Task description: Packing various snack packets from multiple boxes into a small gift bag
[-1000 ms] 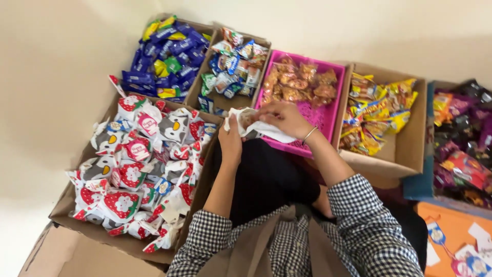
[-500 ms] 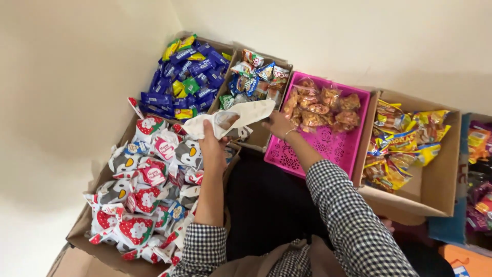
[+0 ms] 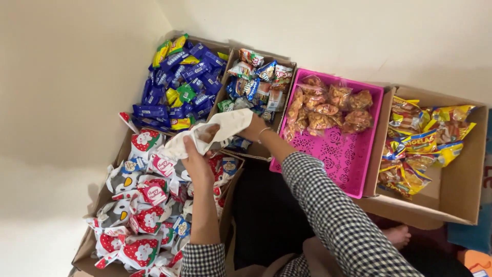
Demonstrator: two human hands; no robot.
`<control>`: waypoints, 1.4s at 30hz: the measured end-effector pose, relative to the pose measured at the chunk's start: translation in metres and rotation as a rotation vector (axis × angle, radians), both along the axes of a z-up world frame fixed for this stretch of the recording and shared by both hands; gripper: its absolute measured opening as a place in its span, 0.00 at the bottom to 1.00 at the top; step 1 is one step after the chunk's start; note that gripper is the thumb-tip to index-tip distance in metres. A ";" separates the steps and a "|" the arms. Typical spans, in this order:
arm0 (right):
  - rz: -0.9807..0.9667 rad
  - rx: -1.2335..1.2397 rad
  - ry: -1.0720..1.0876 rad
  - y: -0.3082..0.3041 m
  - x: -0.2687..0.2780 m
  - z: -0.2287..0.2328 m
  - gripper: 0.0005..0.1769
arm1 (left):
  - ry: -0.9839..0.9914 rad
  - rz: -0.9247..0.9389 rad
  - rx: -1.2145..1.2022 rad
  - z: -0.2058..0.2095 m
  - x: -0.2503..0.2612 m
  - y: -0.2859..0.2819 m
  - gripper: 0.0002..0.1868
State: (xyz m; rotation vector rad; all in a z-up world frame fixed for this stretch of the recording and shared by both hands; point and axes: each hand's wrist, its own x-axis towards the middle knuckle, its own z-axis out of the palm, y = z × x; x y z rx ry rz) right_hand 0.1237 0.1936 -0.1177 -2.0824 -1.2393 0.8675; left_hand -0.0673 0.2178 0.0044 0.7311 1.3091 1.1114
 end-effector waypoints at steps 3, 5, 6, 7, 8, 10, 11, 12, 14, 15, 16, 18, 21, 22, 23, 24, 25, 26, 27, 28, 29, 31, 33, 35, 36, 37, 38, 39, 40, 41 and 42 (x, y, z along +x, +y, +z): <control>-0.024 0.075 0.089 0.023 -0.014 -0.025 0.46 | 0.047 -0.014 0.011 0.000 -0.003 -0.001 0.36; -0.043 0.131 0.154 0.038 -0.025 -0.043 0.45 | 0.047 -0.016 0.029 0.008 -0.003 -0.005 0.32; -0.059 0.189 0.212 0.045 -0.031 -0.051 0.44 | 0.041 -0.016 0.048 0.012 -0.003 -0.008 0.29; -0.063 0.188 0.214 0.051 -0.033 -0.059 0.44 | 0.043 -0.020 0.048 0.015 -0.001 -0.009 0.29; -0.078 0.247 0.270 0.058 -0.035 -0.067 0.44 | 0.037 -0.023 0.050 0.018 0.001 -0.010 0.28; -0.094 0.306 0.328 0.069 -0.040 -0.083 0.43 | 0.034 -0.025 0.052 0.024 0.002 -0.012 0.27; -0.111 0.365 0.383 0.072 -0.041 -0.092 0.43 | 0.035 -0.030 0.058 0.026 0.004 -0.013 0.27; -0.127 0.424 0.438 0.075 -0.042 -0.100 0.43 | 0.036 -0.034 0.064 0.028 0.005 -0.014 0.28; -0.143 0.483 0.492 0.059 -0.040 -0.119 0.43 | 0.037 -0.039 0.066 0.029 0.005 -0.016 0.27; -0.156 0.544 0.545 0.051 -0.039 -0.127 0.43 | 0.036 -0.042 0.070 0.031 0.005 -0.017 0.26; -0.157 0.544 0.545 0.050 -0.035 -0.135 0.43 | 0.036 -0.042 0.070 0.029 0.003 -0.017 0.26; -0.183 0.665 0.646 0.047 -0.024 -0.149 0.44 | 0.079 -0.083 0.105 0.025 0.001 -0.018 0.26; -0.596 0.568 0.396 0.008 0.004 -0.085 0.27 | 0.139 -0.116 0.128 0.018 -0.001 -0.017 0.23; -0.594 0.568 0.395 -0.009 0.011 -0.068 0.27 | 0.137 -0.114 0.127 0.019 0.000 -0.019 0.23; -0.774 0.700 0.684 -0.027 0.018 -0.051 0.24 | 0.155 -0.129 0.137 0.020 0.002 -0.023 0.23; -0.949 0.825 0.980 -0.044 0.025 -0.034 0.22 | 0.172 -0.143 0.148 0.021 0.003 -0.026 0.22; -0.946 0.828 0.976 -0.063 0.032 -0.016 0.22 | 0.168 -0.142 0.149 0.018 0.004 -0.028 0.22; -0.915 0.877 1.042 -0.081 0.039 0.003 0.23 | 0.172 -0.163 0.140 0.016 0.006 -0.031 0.23; -0.882 0.924 1.108 -0.101 0.046 0.022 0.23 | 0.177 -0.183 0.129 0.014 0.007 -0.034 0.24; -0.880 0.926 1.104 -0.119 0.043 0.058 0.23 | 0.173 -0.183 0.129 0.020 0.008 -0.039 0.24; -0.807 0.966 1.084 -0.137 0.040 0.093 0.24 | 0.191 -0.212 0.150 0.025 0.010 -0.043 0.24; -0.728 1.003 1.061 -0.168 0.033 0.140 0.25 | 0.206 -0.235 0.170 0.029 0.012 -0.056 0.24; -0.592 1.084 1.010 -0.194 0.025 0.163 0.25 | 0.242 -0.262 0.139 0.027 0.015 -0.071 0.26; -0.531 1.012 0.811 -0.210 0.008 0.178 0.26 | 0.218 -0.300 0.158 0.036 0.018 -0.089 0.24; -0.474 0.939 0.615 -0.218 0.000 0.185 0.27 | 0.197 -0.343 0.178 0.041 0.019 -0.098 0.23; -0.463 0.938 0.614 -0.221 -0.011 0.184 0.27 | 0.193 -0.334 0.179 0.045 0.020 -0.108 0.23; -0.454 0.883 0.490 -0.224 -0.021 0.182 0.28 | 0.189 -0.386 0.213 0.048 0.020 -0.119 0.22; -0.447 0.827 0.366 -0.227 -0.031 0.180 0.29 | 0.186 -0.440 0.247 0.052 0.021 -0.129 0.21; -0.439 0.828 0.366 -0.230 -0.037 0.179 0.29 | 0.184 -0.433 0.248 0.049 0.018 -0.135 0.21; -0.325 0.784 0.050 -0.234 -0.043 0.178 0.30 | 0.176 -0.479 0.253 0.047 0.015 -0.143 0.21; -0.206 0.728 -0.262 -0.239 -0.049 0.177 0.31 | 0.169 -0.525 0.258 0.043 0.013 -0.151 0.22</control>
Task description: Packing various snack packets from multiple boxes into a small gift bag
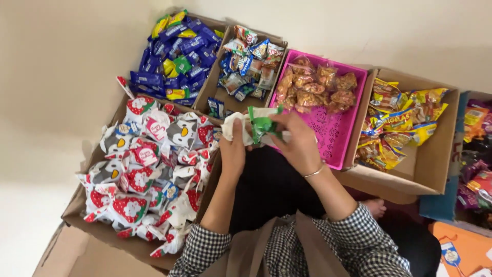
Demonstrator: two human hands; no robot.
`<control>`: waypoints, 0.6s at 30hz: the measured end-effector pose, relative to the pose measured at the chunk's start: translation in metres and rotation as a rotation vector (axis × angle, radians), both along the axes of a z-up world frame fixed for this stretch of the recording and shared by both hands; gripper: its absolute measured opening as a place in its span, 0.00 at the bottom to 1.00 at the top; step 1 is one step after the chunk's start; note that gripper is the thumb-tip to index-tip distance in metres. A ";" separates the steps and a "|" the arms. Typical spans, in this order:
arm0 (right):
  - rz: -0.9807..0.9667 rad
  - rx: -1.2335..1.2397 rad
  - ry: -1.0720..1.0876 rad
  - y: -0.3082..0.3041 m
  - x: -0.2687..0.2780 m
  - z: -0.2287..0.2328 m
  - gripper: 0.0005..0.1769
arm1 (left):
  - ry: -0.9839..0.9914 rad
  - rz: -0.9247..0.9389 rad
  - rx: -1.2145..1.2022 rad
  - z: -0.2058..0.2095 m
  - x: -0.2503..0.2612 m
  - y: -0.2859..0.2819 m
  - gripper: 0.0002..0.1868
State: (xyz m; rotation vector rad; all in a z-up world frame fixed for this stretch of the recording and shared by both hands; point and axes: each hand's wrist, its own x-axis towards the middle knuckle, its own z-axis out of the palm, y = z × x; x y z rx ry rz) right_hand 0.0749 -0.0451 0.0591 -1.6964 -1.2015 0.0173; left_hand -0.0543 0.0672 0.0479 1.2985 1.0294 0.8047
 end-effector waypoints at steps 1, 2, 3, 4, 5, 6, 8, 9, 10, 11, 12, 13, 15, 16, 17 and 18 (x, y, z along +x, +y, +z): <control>0.000 0.000 -0.004 -0.005 -0.004 -0.004 0.31 | -0.004 0.000 0.000 0.010 -0.002 -0.007 0.22; -0.020 -0.030 -0.294 -0.009 -0.008 -0.009 0.25 | 0.010 -0.033 0.014 0.020 -0.003 -0.014 0.25; -0.039 -0.060 -0.585 -0.014 -0.012 -0.013 0.19 | 0.024 -0.066 0.028 0.030 -0.005 -0.021 0.30; -0.039 -0.060 -0.589 -0.018 -0.015 -0.015 0.19 | 0.020 -0.065 0.029 0.029 -0.008 -0.026 0.30; 0.090 -0.068 -0.581 -0.023 -0.019 -0.017 0.17 | 0.001 -0.046 0.022 0.028 -0.010 -0.031 0.30; 0.220 -0.077 -0.571 -0.028 -0.022 -0.019 0.15 | -0.018 -0.026 0.014 0.026 -0.013 -0.036 0.30; 0.306 -0.198 -0.359 -0.035 -0.029 -0.008 0.17 | -0.020 -0.028 0.019 0.033 -0.021 -0.046 0.27; 0.393 -0.316 -0.138 -0.039 -0.034 -0.003 0.20 | -0.017 -0.025 0.022 0.036 -0.026 -0.051 0.25; 0.391 -0.320 -0.137 -0.046 -0.032 -0.003 0.20 | -0.017 -0.028 0.019 0.026 -0.029 -0.051 0.25; 0.457 -0.169 -0.261 -0.051 -0.031 -0.002 0.17 | -0.007 -0.066 0.008 0.016 -0.033 -0.050 0.26; 0.520 -0.016 -0.385 -0.057 -0.030 -0.002 0.18 | 0.004 -0.104 -0.003 0.006 -0.037 -0.049 0.28; 0.519 -0.016 -0.387 -0.063 -0.031 0.001 0.18 | 0.002 -0.105 -0.002 0.004 -0.042 -0.052 0.28; 0.590 0.083 -0.251 -0.075 -0.034 0.007 0.20 | 0.064 -0.166 0.007 -0.001 -0.052 -0.060 0.28; 0.590 0.082 -0.253 -0.079 -0.035 0.004 0.20 | 0.061 -0.165 0.007 -0.005 -0.055 -0.063 0.28; 0.606 0.088 -0.186 -0.083 -0.036 0.001 0.20 | 0.071 -0.214 0.047 -0.008 -0.060 -0.066 0.27; 0.621 0.094 -0.118 -0.087 -0.038 -0.003 0.19 | 0.081 -0.262 0.087 -0.011 -0.065 -0.069 0.27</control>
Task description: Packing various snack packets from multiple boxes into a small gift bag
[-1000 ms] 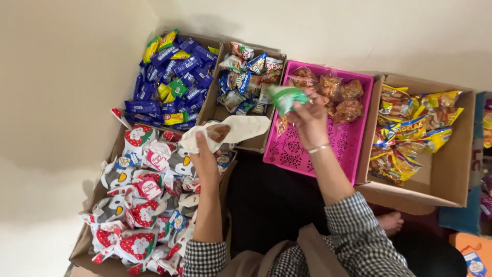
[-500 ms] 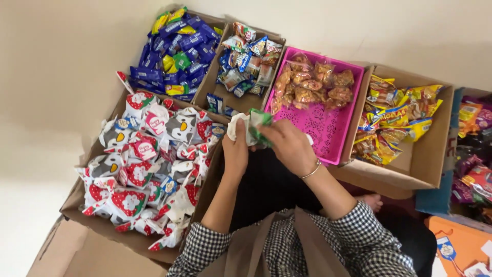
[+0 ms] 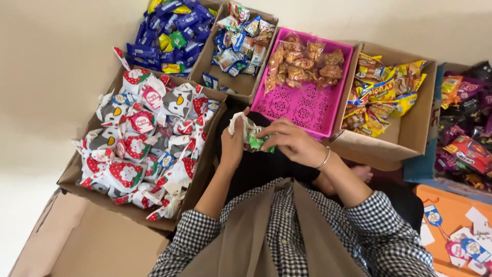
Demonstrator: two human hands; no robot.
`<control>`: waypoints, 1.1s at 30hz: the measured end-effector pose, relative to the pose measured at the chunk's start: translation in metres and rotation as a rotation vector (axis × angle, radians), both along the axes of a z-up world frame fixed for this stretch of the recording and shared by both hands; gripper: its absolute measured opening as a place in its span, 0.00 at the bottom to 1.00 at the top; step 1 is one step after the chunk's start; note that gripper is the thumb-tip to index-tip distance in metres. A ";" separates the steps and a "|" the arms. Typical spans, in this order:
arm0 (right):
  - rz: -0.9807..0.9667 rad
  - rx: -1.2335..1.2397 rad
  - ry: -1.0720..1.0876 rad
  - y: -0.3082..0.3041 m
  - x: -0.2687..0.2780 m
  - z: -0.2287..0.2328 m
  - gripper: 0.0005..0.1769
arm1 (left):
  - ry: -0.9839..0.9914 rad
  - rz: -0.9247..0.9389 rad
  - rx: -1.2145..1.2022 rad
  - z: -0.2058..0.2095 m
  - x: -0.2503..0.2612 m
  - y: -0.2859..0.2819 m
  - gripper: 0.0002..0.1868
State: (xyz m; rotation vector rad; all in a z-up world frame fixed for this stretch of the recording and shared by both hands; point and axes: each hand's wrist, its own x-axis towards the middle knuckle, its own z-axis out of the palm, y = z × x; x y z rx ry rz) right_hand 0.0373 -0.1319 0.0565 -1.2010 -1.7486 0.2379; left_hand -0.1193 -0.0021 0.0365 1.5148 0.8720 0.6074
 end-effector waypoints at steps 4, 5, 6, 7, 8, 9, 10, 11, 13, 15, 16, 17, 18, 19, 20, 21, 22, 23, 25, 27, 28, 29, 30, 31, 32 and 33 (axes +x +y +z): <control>0.015 -0.062 0.148 -0.001 -0.003 -0.023 0.19 | 0.021 -0.009 0.016 -0.033 -0.013 -0.003 0.30; 0.001 -0.102 0.186 0.002 -0.004 -0.032 0.19 | 0.049 -0.004 0.017 -0.040 -0.016 -0.004 0.30; -0.013 -0.143 0.224 0.004 -0.005 -0.042 0.20 | 0.077 0.002 0.017 -0.047 -0.018 -0.004 0.31; -0.011 -0.143 0.223 0.006 -0.010 -0.045 0.20 | 0.077 0.004 0.017 -0.052 -0.021 -0.006 0.31; -0.063 -0.189 0.237 0.009 -0.015 -0.047 0.21 | 0.091 0.026 0.013 -0.056 -0.023 -0.007 0.28; -0.115 -0.235 0.251 0.011 -0.020 -0.049 0.24 | 0.104 0.048 0.009 -0.061 -0.026 -0.009 0.26; -0.113 -0.236 0.250 0.014 -0.023 -0.054 0.24 | 0.104 0.049 0.008 -0.057 -0.028 -0.010 0.26; -0.148 -0.219 0.123 0.016 -0.025 -0.059 0.24 | 0.102 0.076 0.026 -0.053 -0.030 -0.011 0.23; -0.182 -0.200 -0.005 0.022 -0.034 -0.056 0.23 | 0.100 0.102 0.045 -0.042 -0.034 -0.014 0.20; -0.199 -0.132 -0.268 0.025 -0.048 -0.041 0.14 | 0.075 0.162 0.088 -0.029 -0.039 -0.018 0.28; -0.201 -0.134 -0.267 0.029 -0.052 -0.047 0.14 | 0.076 0.160 0.087 -0.026 -0.040 -0.020 0.28; -0.263 -0.168 -0.400 0.033 -0.057 -0.052 0.12 | 0.080 0.143 0.149 -0.023 -0.040 -0.022 0.21; -0.326 -0.202 -0.533 0.037 -0.062 -0.058 0.09 | 0.084 0.126 0.211 -0.019 -0.041 -0.024 0.14; -0.328 -0.202 -0.532 0.045 -0.065 -0.077 0.09 | 0.084 0.125 0.213 -0.014 -0.041 -0.029 0.14; -0.410 -0.179 -0.663 0.053 -0.067 -0.095 0.09 | 0.074 0.129 0.174 -0.010 -0.041 -0.033 0.15; -0.494 -0.155 -0.795 0.062 -0.069 -0.113 0.09 | 0.063 0.133 0.137 -0.004 -0.040 -0.037 0.15; -0.499 -0.154 -0.795 0.060 -0.072 -0.109 0.09 | 0.061 0.129 0.140 -0.014 -0.041 -0.033 0.15; -0.437 -0.207 -0.746 0.058 -0.076 -0.104 0.12 | 0.046 0.163 0.126 -0.023 -0.043 -0.030 0.17; -0.379 -0.258 -0.694 0.047 -0.078 -0.079 0.16 | 0.031 0.194 0.113 -0.034 -0.048 -0.024 0.19; -0.120 -0.396 -0.179 0.030 -0.075 -0.035 0.23 | 0.043 0.243 0.169 -0.037 -0.052 -0.019 0.20; -0.123 -0.397 -0.179 0.025 -0.071 -0.034 0.23 | 0.042 0.241 0.169 -0.039 -0.051 -0.013 0.20; -0.371 -0.296 -0.277 0.018 -0.068 -0.033 0.17 | 0.074 0.226 0.146 -0.042 -0.052 -0.010 0.16; -0.617 -0.188 -0.374 0.011 -0.065 -0.032 0.12 | 0.107 0.211 0.124 -0.045 -0.053 -0.007 0.14; -0.614 -0.188 -0.375 0.007 -0.061 -0.034 0.12 | 0.106 0.213 0.122 -0.044 -0.051 -0.006 0.14; -0.673 -0.393 -0.415 0.003 -0.058 -0.035 0.26 | 0.160 0.187 0.105 -0.043 -0.049 -0.006 0.18; -0.728 -0.595 -0.454 0.000 -0.054 -0.036 0.41 | 0.212 0.162 0.091 -0.041 -0.047 -0.004 0.24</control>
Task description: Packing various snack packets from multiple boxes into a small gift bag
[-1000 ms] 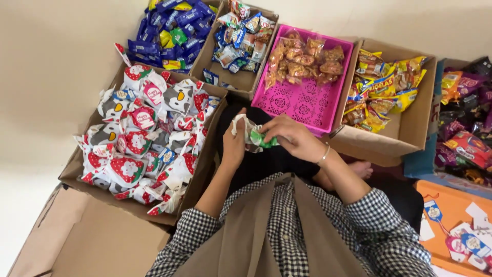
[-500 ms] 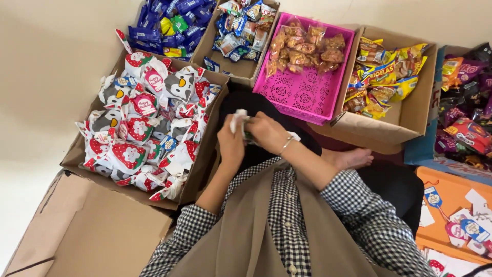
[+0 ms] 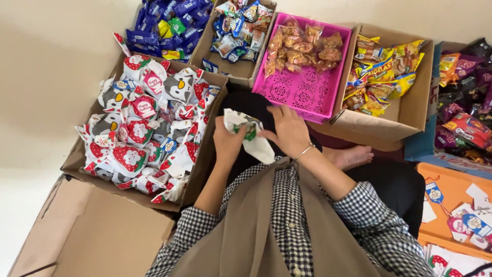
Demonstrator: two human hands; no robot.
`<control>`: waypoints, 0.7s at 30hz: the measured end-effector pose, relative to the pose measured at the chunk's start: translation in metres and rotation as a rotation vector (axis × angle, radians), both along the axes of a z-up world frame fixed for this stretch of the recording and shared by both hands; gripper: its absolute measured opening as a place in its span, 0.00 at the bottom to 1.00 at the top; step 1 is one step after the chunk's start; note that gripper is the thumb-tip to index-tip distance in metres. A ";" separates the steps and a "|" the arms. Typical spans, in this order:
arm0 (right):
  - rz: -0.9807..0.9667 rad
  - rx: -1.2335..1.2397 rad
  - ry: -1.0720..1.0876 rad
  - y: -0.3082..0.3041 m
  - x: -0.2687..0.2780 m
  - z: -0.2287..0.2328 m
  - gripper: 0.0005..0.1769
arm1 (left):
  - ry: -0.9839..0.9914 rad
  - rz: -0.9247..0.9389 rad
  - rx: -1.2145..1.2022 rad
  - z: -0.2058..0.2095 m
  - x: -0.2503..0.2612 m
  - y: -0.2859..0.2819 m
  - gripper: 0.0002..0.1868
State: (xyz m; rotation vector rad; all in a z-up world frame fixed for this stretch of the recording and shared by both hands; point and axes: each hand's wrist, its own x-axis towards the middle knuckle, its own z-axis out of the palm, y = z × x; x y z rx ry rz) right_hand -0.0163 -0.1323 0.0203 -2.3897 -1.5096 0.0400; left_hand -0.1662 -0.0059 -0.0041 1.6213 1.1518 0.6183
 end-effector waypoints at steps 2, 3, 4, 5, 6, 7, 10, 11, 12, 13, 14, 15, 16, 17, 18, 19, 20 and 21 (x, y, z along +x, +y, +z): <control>0.024 -0.206 0.137 -0.003 0.001 -0.011 0.31 | 0.026 -0.016 0.062 0.002 0.002 -0.001 0.24; 0.045 -0.415 0.275 -0.005 0.001 -0.017 0.26 | 0.054 -0.036 0.121 0.004 0.003 -0.002 0.24; 0.050 -0.415 0.271 -0.002 0.005 -0.033 0.26 | 0.052 -0.030 0.122 0.006 0.004 -0.002 0.24; 0.092 -0.332 0.422 0.001 0.009 -0.048 0.21 | 0.071 -0.031 0.175 0.008 0.005 -0.002 0.22; 0.139 -0.247 0.569 0.007 0.015 -0.062 0.17 | 0.089 -0.026 0.231 0.011 0.005 0.000 0.19; 0.150 -0.247 0.562 0.013 0.022 -0.057 0.17 | 0.085 -0.015 0.234 0.000 0.006 0.006 0.19; 0.142 0.178 0.961 0.039 0.037 -0.039 0.13 | 0.076 0.167 0.473 -0.026 0.009 0.029 0.12; 0.105 0.249 1.028 0.049 0.040 -0.029 0.11 | 0.004 0.238 0.405 -0.031 0.012 0.038 0.15; 0.064 0.319 1.096 0.058 0.042 -0.021 0.10 | -0.068 0.307 0.335 -0.036 0.015 0.046 0.21; 0.076 0.316 1.096 0.072 0.043 -0.017 0.10 | -0.069 0.319 0.339 -0.014 0.015 0.049 0.21; 0.069 0.373 1.145 0.087 0.046 -0.013 0.10 | -0.065 0.278 0.314 0.006 0.017 0.052 0.25; 0.061 0.431 1.193 0.101 0.049 -0.009 0.09 | -0.062 0.237 0.289 0.027 0.019 0.055 0.30; 0.074 0.425 1.193 0.109 0.049 0.004 0.09 | -0.064 0.250 0.292 0.036 0.018 0.063 0.30; 0.070 0.464 1.185 0.118 0.049 0.017 0.09 | 0.013 0.180 0.193 0.045 0.017 0.072 0.32; 0.064 0.504 1.177 0.126 0.050 0.030 0.10 | 0.090 0.107 0.093 0.054 0.016 0.081 0.35; 0.074 0.500 1.178 0.134 0.055 0.029 0.10 | 0.089 0.117 0.095 0.040 0.016 0.093 0.35; 0.073 0.535 1.198 0.144 0.061 0.028 0.09 | -0.024 0.126 0.209 0.027 0.017 0.105 0.32; 0.073 0.570 1.217 0.154 0.067 0.028 0.08 | -0.137 0.135 0.323 0.014 0.019 0.118 0.31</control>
